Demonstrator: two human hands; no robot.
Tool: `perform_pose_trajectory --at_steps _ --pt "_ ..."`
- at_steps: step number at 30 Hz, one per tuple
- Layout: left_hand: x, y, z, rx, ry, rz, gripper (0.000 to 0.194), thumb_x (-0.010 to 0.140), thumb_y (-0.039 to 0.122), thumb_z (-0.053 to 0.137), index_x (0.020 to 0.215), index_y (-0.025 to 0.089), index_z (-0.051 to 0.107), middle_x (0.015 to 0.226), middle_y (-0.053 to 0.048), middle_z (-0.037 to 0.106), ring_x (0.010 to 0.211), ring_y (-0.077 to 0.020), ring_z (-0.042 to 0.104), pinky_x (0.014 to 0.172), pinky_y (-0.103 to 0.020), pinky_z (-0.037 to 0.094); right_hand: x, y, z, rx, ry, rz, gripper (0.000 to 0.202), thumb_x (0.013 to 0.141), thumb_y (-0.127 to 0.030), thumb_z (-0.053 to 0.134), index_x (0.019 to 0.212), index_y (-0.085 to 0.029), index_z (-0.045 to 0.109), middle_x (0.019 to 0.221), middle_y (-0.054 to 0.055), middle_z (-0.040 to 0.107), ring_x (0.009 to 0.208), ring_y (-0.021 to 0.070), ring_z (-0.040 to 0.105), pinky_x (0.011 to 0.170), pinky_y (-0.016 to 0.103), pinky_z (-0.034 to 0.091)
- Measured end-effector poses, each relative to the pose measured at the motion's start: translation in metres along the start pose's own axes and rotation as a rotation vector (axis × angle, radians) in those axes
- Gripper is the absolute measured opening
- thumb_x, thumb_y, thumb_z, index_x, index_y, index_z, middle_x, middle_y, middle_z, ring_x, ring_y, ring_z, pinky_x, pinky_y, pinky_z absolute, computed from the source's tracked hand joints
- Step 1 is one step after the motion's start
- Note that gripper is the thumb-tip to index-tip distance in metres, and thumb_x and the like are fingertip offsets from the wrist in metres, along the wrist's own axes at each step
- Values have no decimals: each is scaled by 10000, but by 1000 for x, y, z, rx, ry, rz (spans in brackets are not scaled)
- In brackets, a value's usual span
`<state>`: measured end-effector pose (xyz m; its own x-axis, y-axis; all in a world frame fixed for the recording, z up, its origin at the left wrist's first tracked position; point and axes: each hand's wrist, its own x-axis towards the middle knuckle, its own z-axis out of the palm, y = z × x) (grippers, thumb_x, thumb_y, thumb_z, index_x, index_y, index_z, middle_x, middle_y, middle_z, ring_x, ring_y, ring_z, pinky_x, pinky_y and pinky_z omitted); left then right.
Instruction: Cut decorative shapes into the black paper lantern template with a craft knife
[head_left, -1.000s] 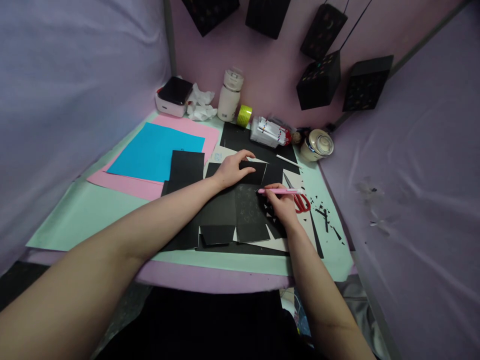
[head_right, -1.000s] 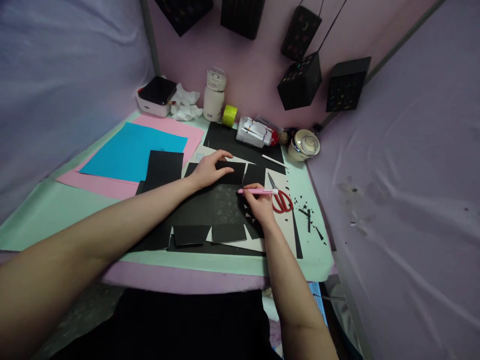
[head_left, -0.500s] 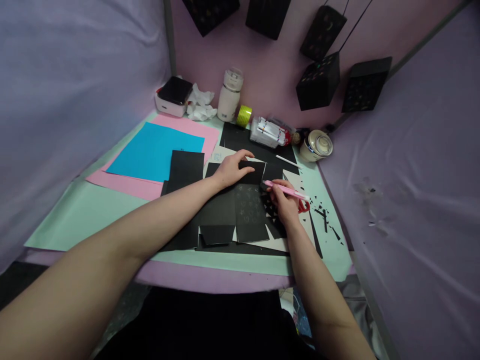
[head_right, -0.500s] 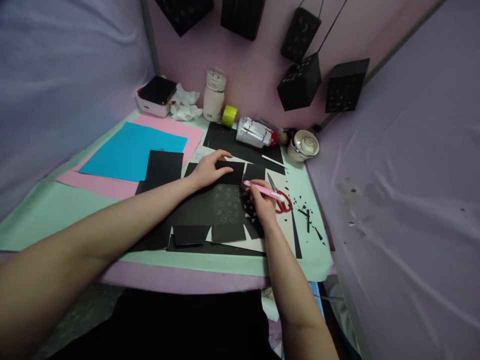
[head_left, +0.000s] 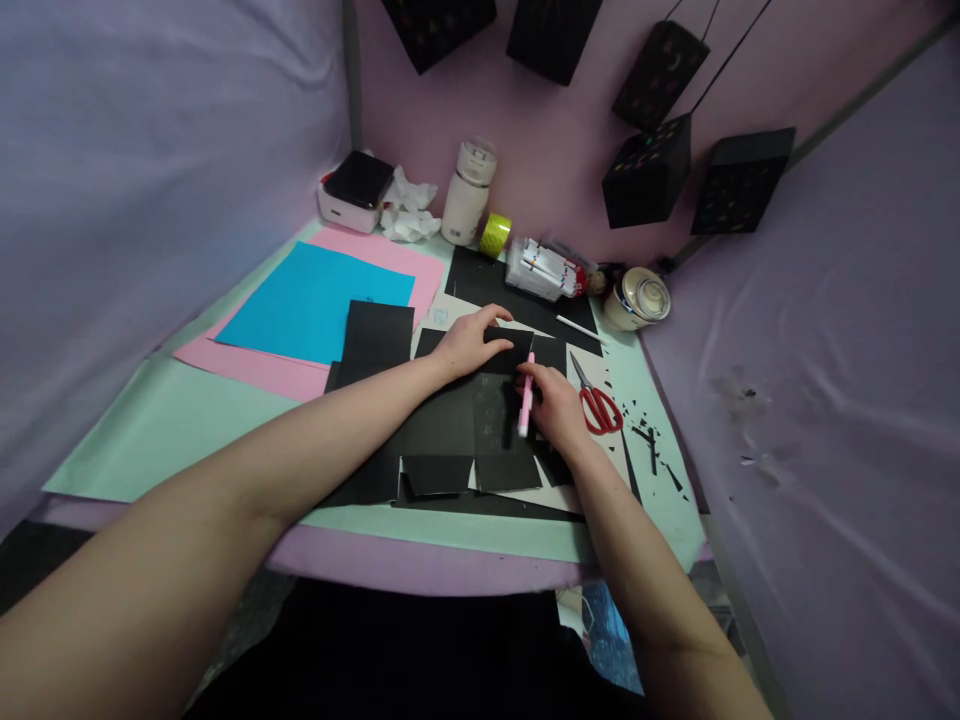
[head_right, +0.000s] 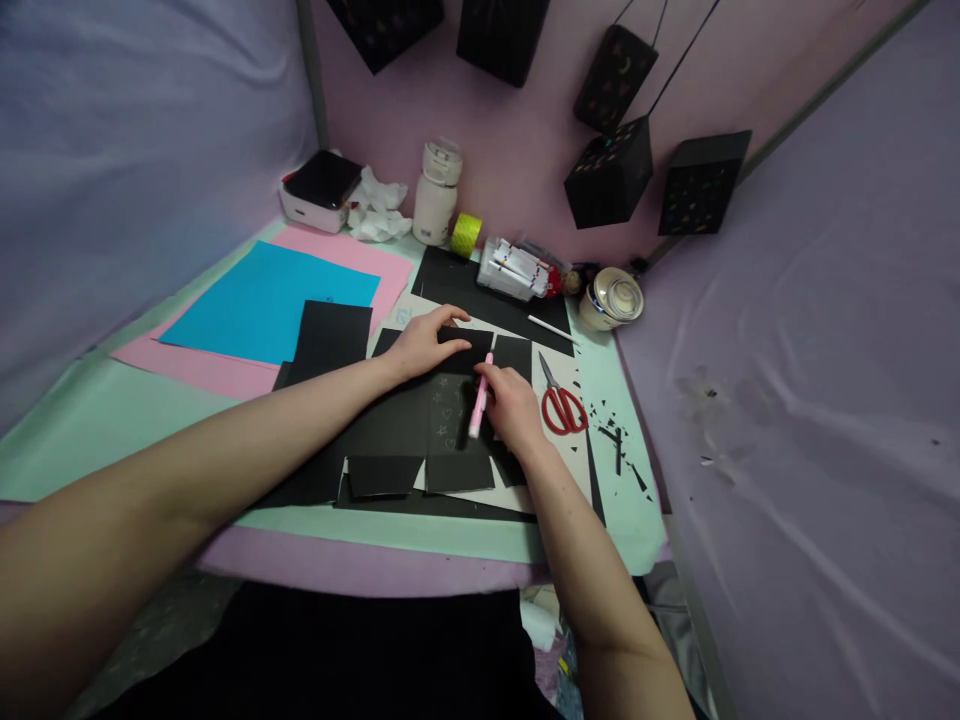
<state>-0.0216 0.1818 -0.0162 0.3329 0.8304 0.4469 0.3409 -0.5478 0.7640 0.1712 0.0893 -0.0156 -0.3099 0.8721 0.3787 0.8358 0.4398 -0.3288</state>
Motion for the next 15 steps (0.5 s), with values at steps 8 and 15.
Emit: perform_pose_trajectory --at_steps 8,15 --pt "1 -4 3 41 -26 -66 333 763 189 739 1071 213 613 1049 -26 695 996 -207 642 890 -333 476 2 5 11 1 11 -87 345 823 -57 517 1118 -212 606 961 84 676 887 240 619 779 351 513" --pt "3 -7 5 62 -34 -112 328 766 191 743 1068 208 616 1062 -41 699 1019 -226 642 901 -354 478 -3 9 13 76 52 -60 274 849 -127 564 1100 -230 595 935 65 671 861 222 637 766 346 526"
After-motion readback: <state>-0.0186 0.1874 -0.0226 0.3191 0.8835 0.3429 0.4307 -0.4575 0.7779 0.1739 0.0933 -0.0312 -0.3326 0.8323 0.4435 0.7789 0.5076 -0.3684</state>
